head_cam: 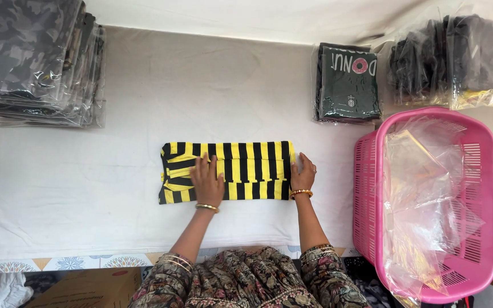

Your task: The person folds a dark green t-shirt and a yellow-and-black striped t-shirt on a white table. They then place each folded shirt into a clear plastic bag and stack them on the table.

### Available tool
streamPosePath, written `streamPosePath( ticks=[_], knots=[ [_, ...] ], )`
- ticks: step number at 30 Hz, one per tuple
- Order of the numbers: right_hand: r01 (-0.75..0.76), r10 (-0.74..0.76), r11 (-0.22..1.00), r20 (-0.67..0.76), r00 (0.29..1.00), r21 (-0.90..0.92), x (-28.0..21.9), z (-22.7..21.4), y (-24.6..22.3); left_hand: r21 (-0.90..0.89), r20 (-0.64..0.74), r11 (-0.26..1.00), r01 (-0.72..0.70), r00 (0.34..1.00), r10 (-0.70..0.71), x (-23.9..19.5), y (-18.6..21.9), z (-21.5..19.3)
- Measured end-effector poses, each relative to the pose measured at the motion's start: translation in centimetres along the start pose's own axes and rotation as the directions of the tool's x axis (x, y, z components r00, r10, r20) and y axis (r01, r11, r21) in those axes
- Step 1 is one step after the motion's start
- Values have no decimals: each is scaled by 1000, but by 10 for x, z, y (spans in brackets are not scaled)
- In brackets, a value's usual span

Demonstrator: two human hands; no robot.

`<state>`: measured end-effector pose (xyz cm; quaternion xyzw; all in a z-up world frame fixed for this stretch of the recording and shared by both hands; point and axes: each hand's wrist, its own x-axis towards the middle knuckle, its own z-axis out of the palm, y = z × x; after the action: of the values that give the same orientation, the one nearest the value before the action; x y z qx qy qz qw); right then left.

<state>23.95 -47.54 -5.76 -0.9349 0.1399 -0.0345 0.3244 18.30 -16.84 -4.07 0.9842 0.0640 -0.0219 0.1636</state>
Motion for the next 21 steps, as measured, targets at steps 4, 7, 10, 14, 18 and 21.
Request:
streamPosePath(
  ticks=[4, 7, 10, 14, 18, 21],
  knots=[
    [-68, 68, 997, 6, 998, 47, 28, -7, 7, -523, 186, 828, -202, 921, 342, -21, 80, 34],
    [37, -30, 998, 127, 991, -57, 57, -10, 0, -479, 246, 778, -407, 788, 564, -49, 138, 38],
    [133, -104, 985, 238, 966, -113, 74, -20, -30, -411, 524, 793, -450, 595, 609, -64, 177, -7],
    [128, -79, 982, 314, 946, -137, 92, -10, -27, -217, 573, 828, -517, 619, 537, -80, 183, 28],
    [104, -57, 988, 353, 934, -116, 104, -1, -17, -72, 590, 806, -587, 627, 509, -81, 179, 39],
    [15, 9, 999, 434, 901, -51, 112, -3, -14, -185, 547, 828, -529, 645, 534, -81, 172, 36]
  ],
)
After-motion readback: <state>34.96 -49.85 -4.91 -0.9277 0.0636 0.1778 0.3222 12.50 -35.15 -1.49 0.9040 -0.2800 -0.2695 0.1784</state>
